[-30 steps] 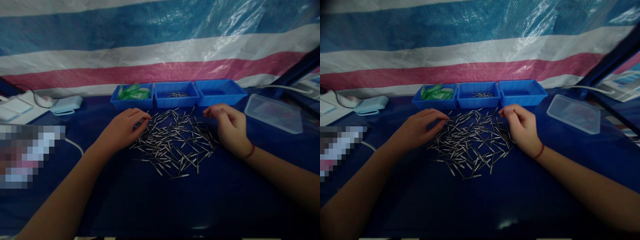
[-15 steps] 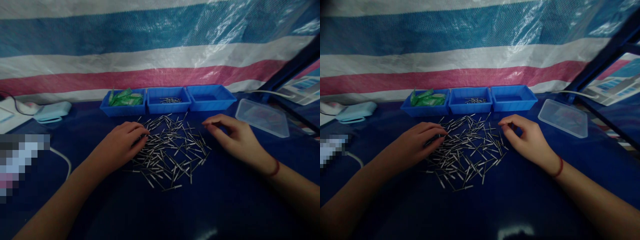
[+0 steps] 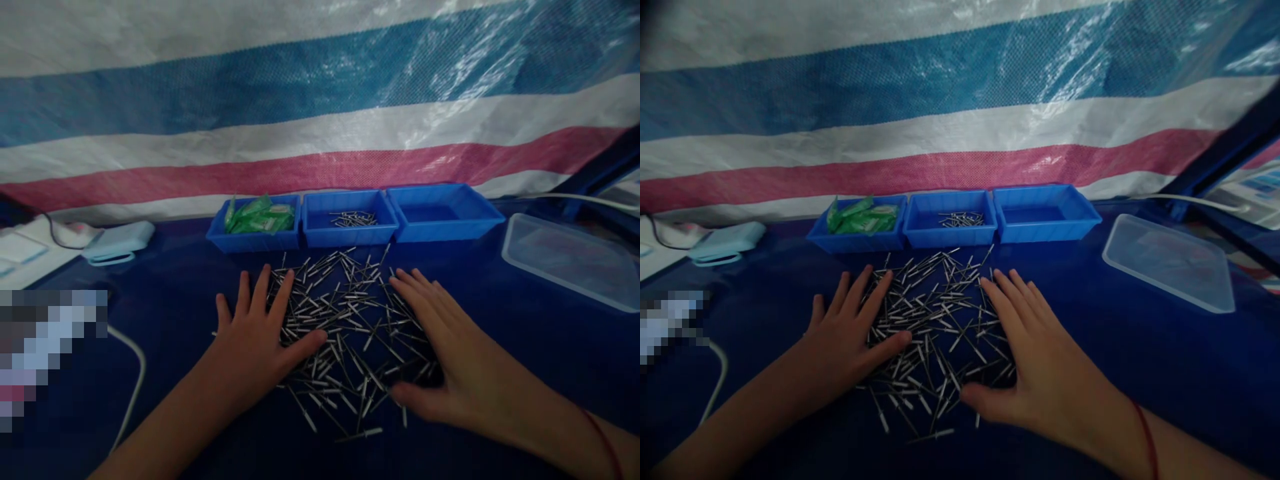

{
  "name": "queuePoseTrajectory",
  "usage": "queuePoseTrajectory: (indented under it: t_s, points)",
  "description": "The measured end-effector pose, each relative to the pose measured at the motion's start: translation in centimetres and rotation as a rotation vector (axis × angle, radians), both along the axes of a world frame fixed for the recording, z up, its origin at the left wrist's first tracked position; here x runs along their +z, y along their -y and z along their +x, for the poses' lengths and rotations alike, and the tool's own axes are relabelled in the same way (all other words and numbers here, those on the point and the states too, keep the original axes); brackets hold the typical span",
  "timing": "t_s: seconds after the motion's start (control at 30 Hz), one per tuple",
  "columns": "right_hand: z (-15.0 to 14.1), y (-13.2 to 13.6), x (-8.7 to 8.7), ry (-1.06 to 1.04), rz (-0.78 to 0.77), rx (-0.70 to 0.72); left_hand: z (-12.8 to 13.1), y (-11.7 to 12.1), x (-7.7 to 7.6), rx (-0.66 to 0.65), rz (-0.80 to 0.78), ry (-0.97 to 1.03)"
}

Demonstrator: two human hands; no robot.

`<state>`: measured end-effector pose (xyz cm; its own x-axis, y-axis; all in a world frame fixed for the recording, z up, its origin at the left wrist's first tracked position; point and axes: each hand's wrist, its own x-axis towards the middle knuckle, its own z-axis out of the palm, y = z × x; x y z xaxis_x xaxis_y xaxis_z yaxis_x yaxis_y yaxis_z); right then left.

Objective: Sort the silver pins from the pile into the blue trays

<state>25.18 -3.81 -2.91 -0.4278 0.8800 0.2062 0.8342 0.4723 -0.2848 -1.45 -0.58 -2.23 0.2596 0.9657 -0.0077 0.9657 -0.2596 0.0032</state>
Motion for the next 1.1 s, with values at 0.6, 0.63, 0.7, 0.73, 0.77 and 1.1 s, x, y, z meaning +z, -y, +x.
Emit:
queuePoseTrajectory:
  t_s: [0.6, 0.63, 0.7, 0.73, 0.77, 1.1]
  points:
    - [-1.4, 0.9, 0.9, -0.044, 0.188, 0.329, 2.5, 1.3, 2.8, -0.298, 0.294, 0.605]
    - [-1.6, 1.1, 1.0, -0.059, 0.206, 0.355, 2.8, 1.9, 3.0, -0.398, 0.272, 0.606]
    - [-2.0, 1.3, 1.0, -0.099, 0.232, 0.355, 3.5, 3.0, 3.2, -0.628, 0.224, 0.586]
    - [-2.2, 1.4, 1.0, -0.123, 0.243, 0.34, 3.8, 3.5, 3.2, -0.704, 0.204, 0.557]
    - [-2.3, 1.4, 1.0, -0.137, 0.248, 0.328, 4.1, 3.9, 3.0, -0.754, 0.195, 0.518]
    - [-2.4, 1.2, 1.2, -0.097, 0.215, 0.315, 4.6, 4.7, 0.9, -0.766, 0.213, 0.391]
